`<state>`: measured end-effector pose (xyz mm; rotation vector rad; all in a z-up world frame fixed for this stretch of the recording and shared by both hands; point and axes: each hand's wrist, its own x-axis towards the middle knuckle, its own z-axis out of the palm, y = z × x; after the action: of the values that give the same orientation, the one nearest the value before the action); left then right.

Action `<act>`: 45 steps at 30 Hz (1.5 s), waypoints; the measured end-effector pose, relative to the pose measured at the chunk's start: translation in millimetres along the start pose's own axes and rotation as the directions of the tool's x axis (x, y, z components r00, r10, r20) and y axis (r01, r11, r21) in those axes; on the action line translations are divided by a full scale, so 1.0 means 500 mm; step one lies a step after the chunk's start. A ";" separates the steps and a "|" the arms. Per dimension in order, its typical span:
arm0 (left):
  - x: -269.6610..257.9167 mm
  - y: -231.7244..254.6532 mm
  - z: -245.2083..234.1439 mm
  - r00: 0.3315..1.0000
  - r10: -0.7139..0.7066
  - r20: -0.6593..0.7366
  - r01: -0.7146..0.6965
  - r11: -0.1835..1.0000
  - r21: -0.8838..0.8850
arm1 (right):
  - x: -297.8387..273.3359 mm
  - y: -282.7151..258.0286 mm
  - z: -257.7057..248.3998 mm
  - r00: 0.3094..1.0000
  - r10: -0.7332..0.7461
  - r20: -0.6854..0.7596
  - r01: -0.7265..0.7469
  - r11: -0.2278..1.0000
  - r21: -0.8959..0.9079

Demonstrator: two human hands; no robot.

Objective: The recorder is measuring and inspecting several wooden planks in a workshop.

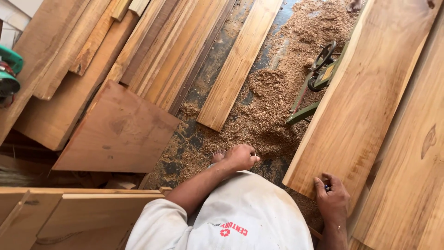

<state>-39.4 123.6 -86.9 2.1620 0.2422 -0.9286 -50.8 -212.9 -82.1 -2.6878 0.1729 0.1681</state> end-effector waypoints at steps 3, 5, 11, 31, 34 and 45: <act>-0.040 0.011 -0.032 0.995 -0.084 0.049 0.085 0.996 -0.027 | -0.008 -0.020 -0.006 1.000 0.029 -0.006 -0.029 0.999 -0.025; -0.048 0.007 -0.041 0.994 -0.093 0.057 0.095 0.995 -0.026 | -0.014 -0.028 -0.005 0.999 0.046 -0.012 -0.047 0.999 -0.027; -0.066 0.009 -0.090 0.989 -0.114 0.093 0.111 0.993 0.035 | -0.043 -0.016 0.009 0.989 0.144 -0.017 -0.144 0.990 -0.006; 0.026 -0.082 -0.117 0.987 0.095 0.129 -0.125 0.961 0.245 | -0.124 0.118 0.181 0.625 0.731 0.275 -0.361 -0.042 0.932; 0.030 -0.087 -0.113 0.987 0.118 0.107 -0.142 0.955 0.259 | -0.091 0.004 0.131 0.501 0.743 0.444 -0.382 -0.270 0.884; 0.055 -0.100 -0.098 0.980 -0.036 0.195 -0.020 0.961 0.277 | -0.097 0.030 0.169 0.631 0.623 0.462 -0.350 -0.302 0.887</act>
<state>-14.8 190.0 -112.1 2.2995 0.0229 -1.2362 -108.4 -184.9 -157.0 -0.8559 1.0992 -0.0263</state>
